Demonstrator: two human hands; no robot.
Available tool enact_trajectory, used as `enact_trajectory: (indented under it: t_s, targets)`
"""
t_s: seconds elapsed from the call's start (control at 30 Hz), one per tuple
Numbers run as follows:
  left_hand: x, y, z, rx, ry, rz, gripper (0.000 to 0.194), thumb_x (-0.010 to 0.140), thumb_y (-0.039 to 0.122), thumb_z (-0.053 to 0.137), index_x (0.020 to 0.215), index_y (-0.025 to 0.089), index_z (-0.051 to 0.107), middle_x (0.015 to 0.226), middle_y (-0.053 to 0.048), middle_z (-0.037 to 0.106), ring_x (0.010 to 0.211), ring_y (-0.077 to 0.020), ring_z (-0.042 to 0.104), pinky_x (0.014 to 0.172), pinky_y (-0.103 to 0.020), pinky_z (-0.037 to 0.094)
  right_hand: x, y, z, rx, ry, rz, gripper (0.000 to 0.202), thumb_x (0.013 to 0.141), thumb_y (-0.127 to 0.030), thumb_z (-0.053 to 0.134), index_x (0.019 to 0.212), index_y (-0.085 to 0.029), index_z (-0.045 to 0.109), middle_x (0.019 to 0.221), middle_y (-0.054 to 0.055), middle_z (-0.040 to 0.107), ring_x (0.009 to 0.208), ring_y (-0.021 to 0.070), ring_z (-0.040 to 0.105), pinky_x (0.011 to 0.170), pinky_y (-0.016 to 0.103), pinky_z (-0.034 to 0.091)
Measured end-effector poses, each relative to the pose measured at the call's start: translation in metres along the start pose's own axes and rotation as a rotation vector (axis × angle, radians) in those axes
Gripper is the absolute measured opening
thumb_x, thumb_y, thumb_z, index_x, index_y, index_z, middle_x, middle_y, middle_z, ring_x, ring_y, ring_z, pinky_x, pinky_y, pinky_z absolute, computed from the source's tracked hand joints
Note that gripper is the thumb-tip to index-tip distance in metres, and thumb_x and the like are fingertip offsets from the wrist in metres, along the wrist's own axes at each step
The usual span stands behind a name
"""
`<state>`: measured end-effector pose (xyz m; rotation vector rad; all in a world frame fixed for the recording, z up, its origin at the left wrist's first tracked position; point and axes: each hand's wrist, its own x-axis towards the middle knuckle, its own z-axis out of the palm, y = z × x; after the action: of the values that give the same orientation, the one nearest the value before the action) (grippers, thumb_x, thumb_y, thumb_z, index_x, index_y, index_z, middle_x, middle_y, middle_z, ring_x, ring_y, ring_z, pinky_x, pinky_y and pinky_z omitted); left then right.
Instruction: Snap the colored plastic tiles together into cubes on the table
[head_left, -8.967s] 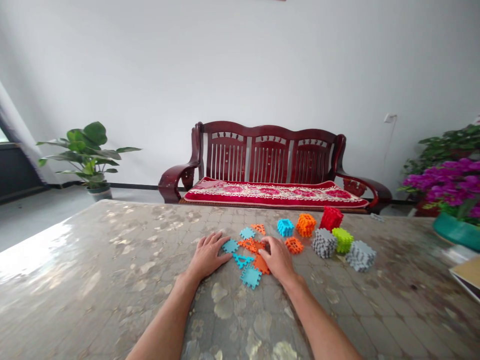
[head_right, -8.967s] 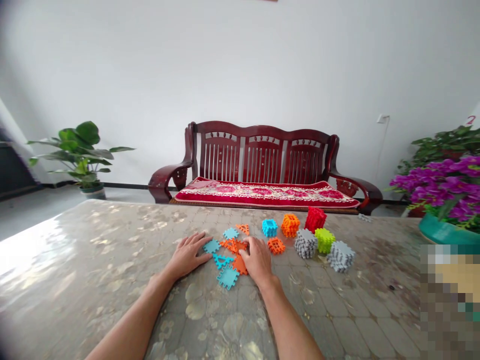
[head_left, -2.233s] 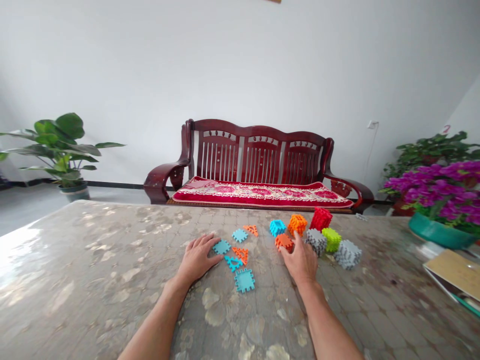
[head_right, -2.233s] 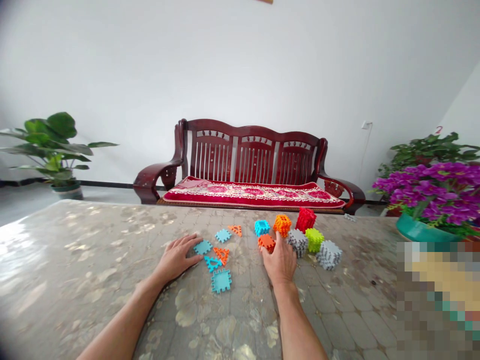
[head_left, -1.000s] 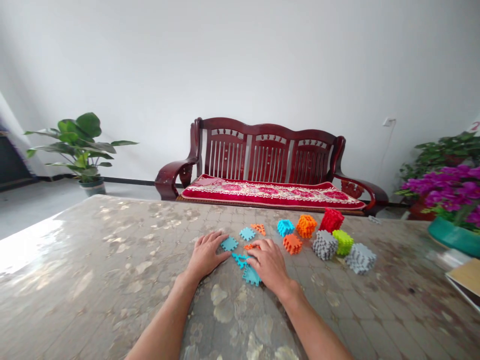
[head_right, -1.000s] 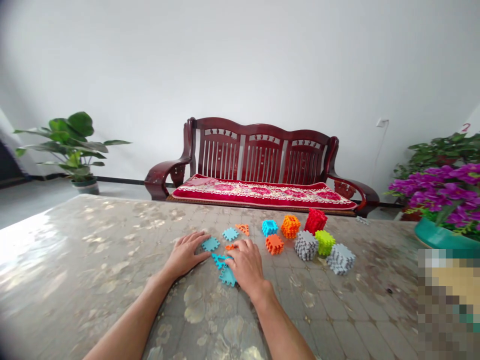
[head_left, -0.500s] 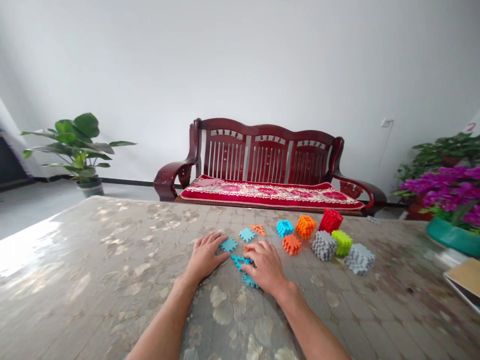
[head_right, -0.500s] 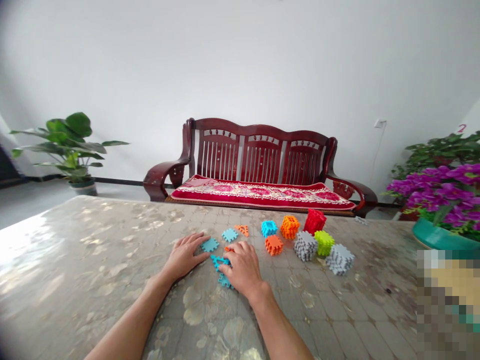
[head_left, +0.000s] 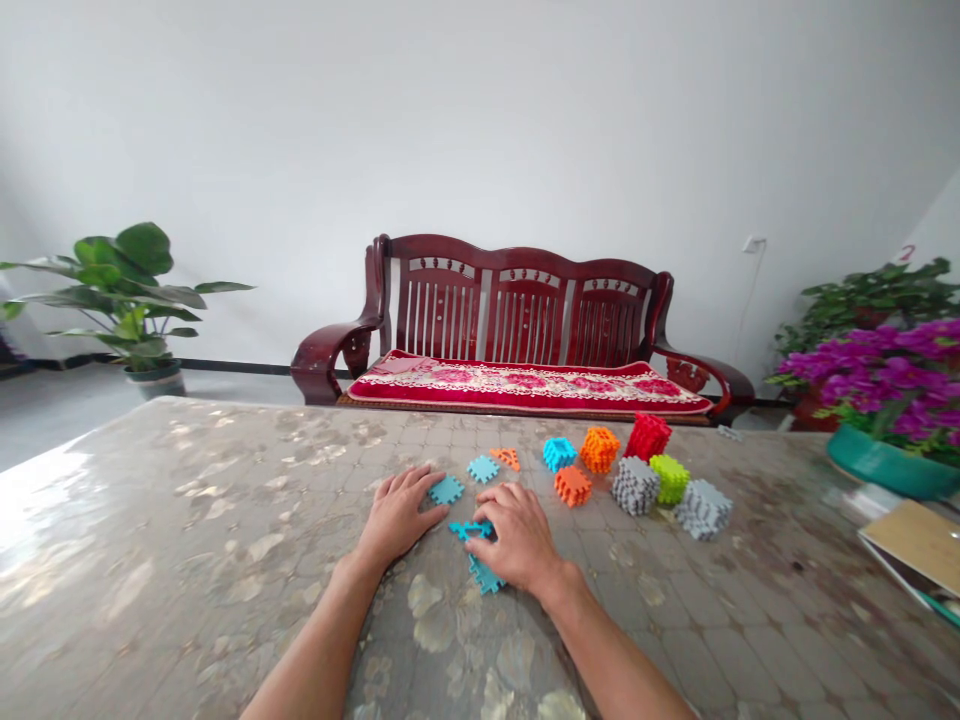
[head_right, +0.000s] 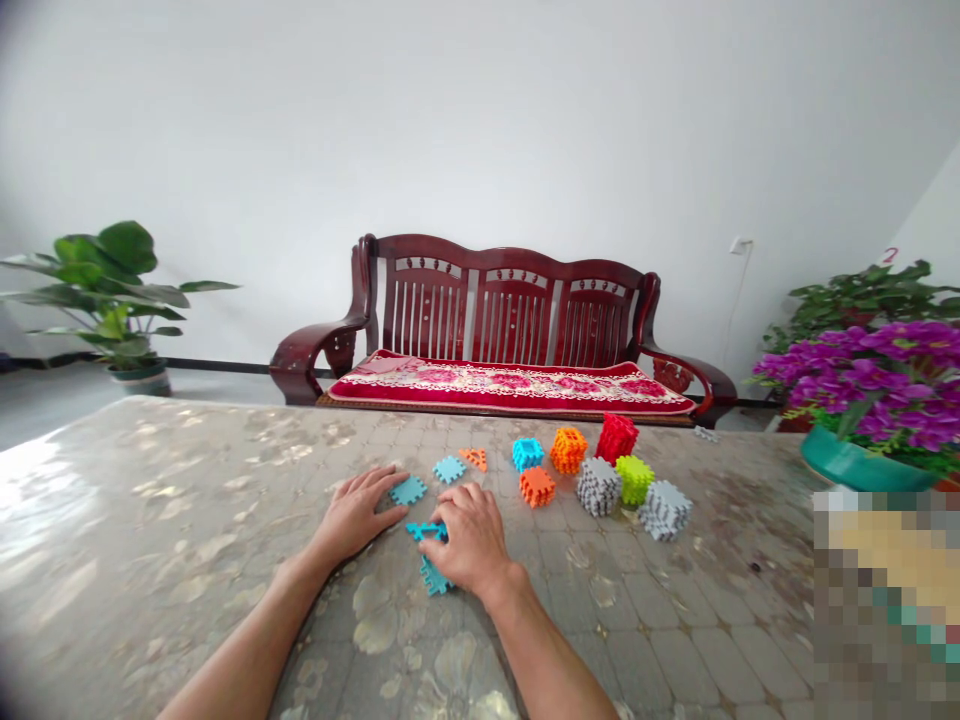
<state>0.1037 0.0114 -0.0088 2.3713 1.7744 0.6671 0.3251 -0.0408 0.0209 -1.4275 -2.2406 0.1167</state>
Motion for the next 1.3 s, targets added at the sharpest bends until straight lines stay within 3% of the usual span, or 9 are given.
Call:
enact_trajectory:
  t_s: [0.27,0.4,0.53,0.67,0.97,1.3]
  targets:
    - [0.001,-0.004,0.004,-0.008,0.009,0.008,0.051,0.083,0.045,0.064,0.133,0.035,0.062,0.145,-0.004,0.058,0.137,-0.0283,0.048,0.116,-0.048,0.031,0.001,-0.005,-0.006,0.054,0.038,0.029,0.024,0.071,-0.032,0.08,0.088,-0.025,0.065,0.092,-0.001,0.07,0.098,0.0208,0.058,0.086,0.032,0.039]
    - [0.002,-0.005,0.004,-0.005,0.001,0.005,0.051,0.083,0.046,0.063,0.133,0.035,0.062,0.147,-0.004,0.056,0.136,-0.0287,0.048,0.116,-0.048,0.031,-0.001,0.0,-0.002,0.138,0.1,0.079,0.016,0.074,-0.026,0.079,0.08,-0.025,0.064,0.086,-0.002,0.069,0.091,0.0183,0.06,0.081,0.029,0.04]
    - [0.002,-0.004,0.003,0.001,-0.01,0.001,0.051,0.084,0.047,0.061,0.133,0.034,0.062,0.146,-0.005,0.057,0.137,-0.0287,0.048,0.115,-0.049,0.032,0.0,0.01,0.001,0.213,0.205,0.151,0.007,0.083,-0.02,0.069,0.081,-0.024,0.064,0.085,-0.001,0.069,0.085,0.0162,0.062,0.078,0.026,0.043]
    - [0.002,-0.002,0.001,0.002,-0.014,-0.005,0.05,0.085,0.046,0.061,0.133,0.033,0.062,0.146,-0.006,0.057,0.137,-0.0291,0.047,0.114,-0.049,0.032,0.002,0.019,0.001,0.165,0.316,0.149,0.007,0.083,-0.019,0.068,0.084,-0.024,0.063,0.091,0.002,0.07,0.092,0.0193,0.061,0.082,0.03,0.045]
    - [0.002,-0.001,0.0,-0.007,-0.004,-0.003,0.05,0.084,0.044,0.062,0.132,0.033,0.062,0.145,-0.006,0.058,0.136,-0.0282,0.049,0.114,-0.047,0.033,-0.001,0.03,0.005,0.221,0.208,0.228,0.022,0.068,-0.012,0.074,0.085,-0.023,0.065,0.095,0.001,0.07,0.097,0.0201,0.062,0.087,0.031,0.047]
    - [0.002,-0.001,-0.001,-0.02,-0.02,-0.004,0.051,0.083,0.044,0.062,0.133,0.032,0.062,0.146,-0.006,0.057,0.136,-0.0291,0.048,0.114,-0.049,0.032,-0.006,0.031,-0.005,0.07,0.091,0.171,0.023,0.079,-0.013,0.066,0.099,-0.025,0.07,0.098,0.002,0.073,0.097,0.0216,0.064,0.086,0.033,0.047]
